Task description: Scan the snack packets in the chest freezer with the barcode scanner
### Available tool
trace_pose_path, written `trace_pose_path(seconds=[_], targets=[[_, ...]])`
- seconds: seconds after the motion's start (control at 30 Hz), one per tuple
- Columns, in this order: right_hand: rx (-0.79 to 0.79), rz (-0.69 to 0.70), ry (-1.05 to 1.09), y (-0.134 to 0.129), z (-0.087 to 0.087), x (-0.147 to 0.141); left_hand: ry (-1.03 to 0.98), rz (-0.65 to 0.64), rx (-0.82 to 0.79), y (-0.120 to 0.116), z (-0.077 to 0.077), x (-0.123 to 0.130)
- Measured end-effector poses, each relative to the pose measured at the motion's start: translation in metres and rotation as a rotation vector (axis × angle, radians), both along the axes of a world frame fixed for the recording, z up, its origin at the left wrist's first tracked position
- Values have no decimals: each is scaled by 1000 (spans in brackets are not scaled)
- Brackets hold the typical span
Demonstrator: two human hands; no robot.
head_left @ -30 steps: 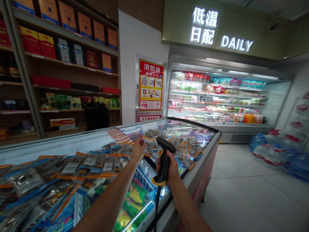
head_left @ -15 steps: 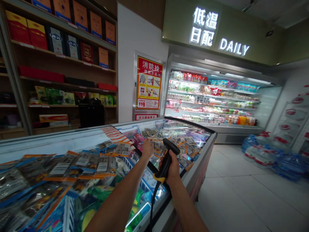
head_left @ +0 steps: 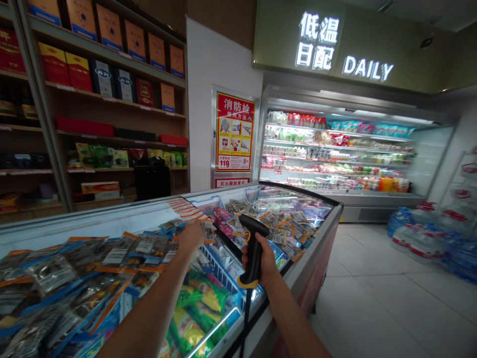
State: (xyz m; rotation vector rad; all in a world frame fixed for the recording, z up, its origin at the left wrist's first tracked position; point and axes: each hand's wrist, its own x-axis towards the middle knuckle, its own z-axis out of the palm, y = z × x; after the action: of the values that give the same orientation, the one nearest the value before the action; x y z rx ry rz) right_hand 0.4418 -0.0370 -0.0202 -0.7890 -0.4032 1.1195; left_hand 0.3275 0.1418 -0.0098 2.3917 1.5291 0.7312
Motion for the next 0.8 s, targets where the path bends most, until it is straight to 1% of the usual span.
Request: trace_pose_path(seconds=[0.07, 0.13, 0.27, 0.4, 0.57, 0.7, 0.8], targets=[[-1, 51, -5, 0, 0, -1, -96, -42, 26, 1, 0, 8], [-7, 81, -25, 0, 1, -3, -195, -41, 49, 2, 1, 15], [-31, 99, -48, -1, 3, -5, -458, -21, 55, 6, 0, 27], [-29, 106, -47, -1, 5, -6, -641, -64, 24, 13, -6, 34], [-25, 93, -61, -2, 4, -7, -711, -82, 33, 17, -10, 39], [-22, 81, -56, -2, 4, -8, -715, -77, 20, 17, -9, 42], [-17, 44, -31, -1, 4, -6, -710, -64, 3, 17, -10, 46]])
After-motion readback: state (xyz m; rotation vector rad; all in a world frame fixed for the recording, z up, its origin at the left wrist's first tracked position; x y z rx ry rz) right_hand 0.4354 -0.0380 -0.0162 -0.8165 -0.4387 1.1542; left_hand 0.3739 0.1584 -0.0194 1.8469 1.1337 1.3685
